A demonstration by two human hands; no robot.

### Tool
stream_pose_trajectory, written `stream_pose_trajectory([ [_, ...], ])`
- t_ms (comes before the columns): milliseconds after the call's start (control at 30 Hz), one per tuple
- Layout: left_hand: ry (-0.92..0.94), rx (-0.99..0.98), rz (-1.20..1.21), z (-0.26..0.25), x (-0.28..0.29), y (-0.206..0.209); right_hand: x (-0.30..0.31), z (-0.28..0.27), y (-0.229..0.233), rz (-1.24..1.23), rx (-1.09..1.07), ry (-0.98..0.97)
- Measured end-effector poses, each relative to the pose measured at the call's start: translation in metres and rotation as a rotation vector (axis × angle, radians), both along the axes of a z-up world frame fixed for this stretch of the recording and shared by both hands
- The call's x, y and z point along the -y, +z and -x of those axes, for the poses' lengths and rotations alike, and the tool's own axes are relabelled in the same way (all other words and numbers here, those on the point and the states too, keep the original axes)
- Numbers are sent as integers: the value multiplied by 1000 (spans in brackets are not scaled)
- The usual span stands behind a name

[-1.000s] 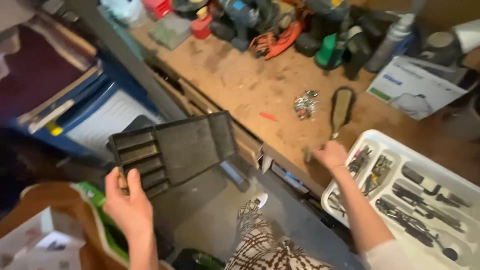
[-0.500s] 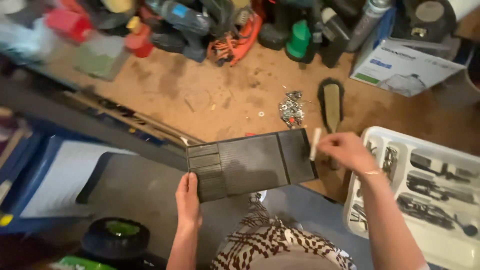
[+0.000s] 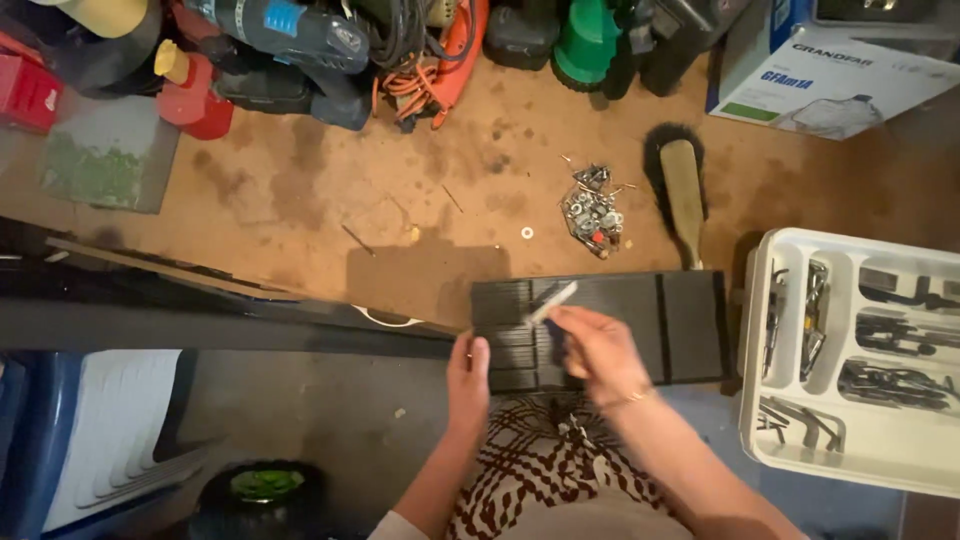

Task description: The person sorts small hardware items such as screws, washers, and fasteners from a workbench into a black magnetic tray. They handle each item by hand, placing them into the tray's compartments and occasionally adjusting the tray's position.

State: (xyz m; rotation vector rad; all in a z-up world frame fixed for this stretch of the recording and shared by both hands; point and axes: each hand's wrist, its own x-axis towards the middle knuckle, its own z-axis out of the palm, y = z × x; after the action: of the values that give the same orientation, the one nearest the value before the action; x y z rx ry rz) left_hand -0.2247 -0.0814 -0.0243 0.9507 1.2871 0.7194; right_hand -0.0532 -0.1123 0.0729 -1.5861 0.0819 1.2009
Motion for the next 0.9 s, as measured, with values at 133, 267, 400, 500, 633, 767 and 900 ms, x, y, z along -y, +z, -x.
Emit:
stream_pose_trajectory([
  [133,-18,52,-111,-14,7,-21,-26,30,-62,34,-198,-157],
  [267,-42,123,-58,-21,12,-4,-44,42,-62,195,-93,-273],
  [400,-5,84,-7,-22,17,-16,-50,45,-48,210,-56,-136],
  [500,5,63,-65,-21,17,-21,-41,36,-34,175,-60,-53],
  [633,-21,39,139,9,-4,1,4,-2,65,84,21,29],
  [767,85,-84,240,95,-39,-24,28,-78,56,58,751,-28],
  [900,255,-164,475,142,-68,86,-34,-118,-13,-13,1365,500],
])
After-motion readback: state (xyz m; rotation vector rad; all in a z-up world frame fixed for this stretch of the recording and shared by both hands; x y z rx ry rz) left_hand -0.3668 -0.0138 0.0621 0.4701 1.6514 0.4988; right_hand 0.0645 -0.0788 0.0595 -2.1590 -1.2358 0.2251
